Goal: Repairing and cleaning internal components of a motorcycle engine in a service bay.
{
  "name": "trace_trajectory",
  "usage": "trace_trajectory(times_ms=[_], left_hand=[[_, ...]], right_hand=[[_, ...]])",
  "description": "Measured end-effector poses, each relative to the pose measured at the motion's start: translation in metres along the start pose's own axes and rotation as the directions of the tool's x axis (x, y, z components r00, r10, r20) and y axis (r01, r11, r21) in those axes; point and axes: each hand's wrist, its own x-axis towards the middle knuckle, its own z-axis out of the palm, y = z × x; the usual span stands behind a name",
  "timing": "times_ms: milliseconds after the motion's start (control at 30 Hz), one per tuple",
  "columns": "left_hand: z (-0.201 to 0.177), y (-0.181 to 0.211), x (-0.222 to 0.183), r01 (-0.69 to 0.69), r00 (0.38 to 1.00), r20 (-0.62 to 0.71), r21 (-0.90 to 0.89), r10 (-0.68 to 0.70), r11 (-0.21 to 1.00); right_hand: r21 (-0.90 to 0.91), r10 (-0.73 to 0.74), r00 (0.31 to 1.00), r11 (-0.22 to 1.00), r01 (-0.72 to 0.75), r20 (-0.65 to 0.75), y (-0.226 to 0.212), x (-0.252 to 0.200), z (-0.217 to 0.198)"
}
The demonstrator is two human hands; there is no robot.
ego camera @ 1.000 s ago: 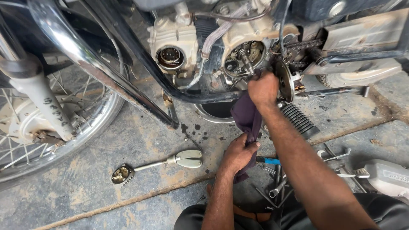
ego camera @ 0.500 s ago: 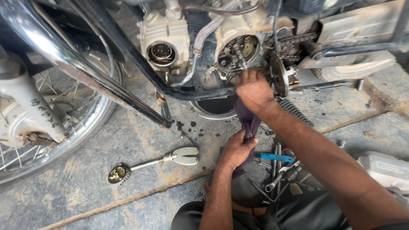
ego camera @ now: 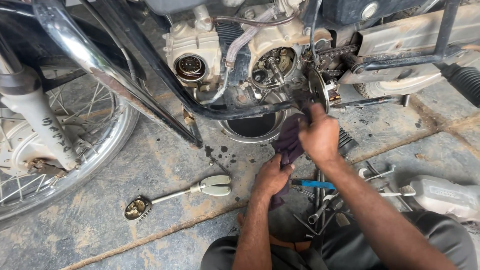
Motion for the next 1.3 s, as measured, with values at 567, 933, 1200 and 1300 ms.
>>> trace_trajectory(times_ms=[567, 933, 1200, 1300], left_hand=[[-0.018, 0.028, -0.014, 0.005, 1.000, 0.024, -0.156, -0.001, 0.988], [-0.013, 0.032, -0.015, -0.019, 1.000, 0.002, -0.185, 0.020, 0.982], [-0.013, 0.027, -0.015, 0.043, 0.999, -0.019, -0.272, -0.051, 0.961], [-0.019, 0.032, -0.020, 0.042, 0.998, -0.027, -0.319, -0.053, 0.947]], right_hand=[[0.046, -0.291, 0.856, 0.939, 0.342, -0.427, 0.011, 0.058, 0.095], [-0.445, -0.501, 0.858, 0.798, 0.408, -0.111, 0.025, 0.100, 0.105], [0.140, -0.090, 0.928, 0.979, 0.149, -0.362, 0.021, 0.111, 0.122], [0.249, 0.069, 0.944, 0.969, 0.015, -0.323, 0.004, 0.105, 0.110]])
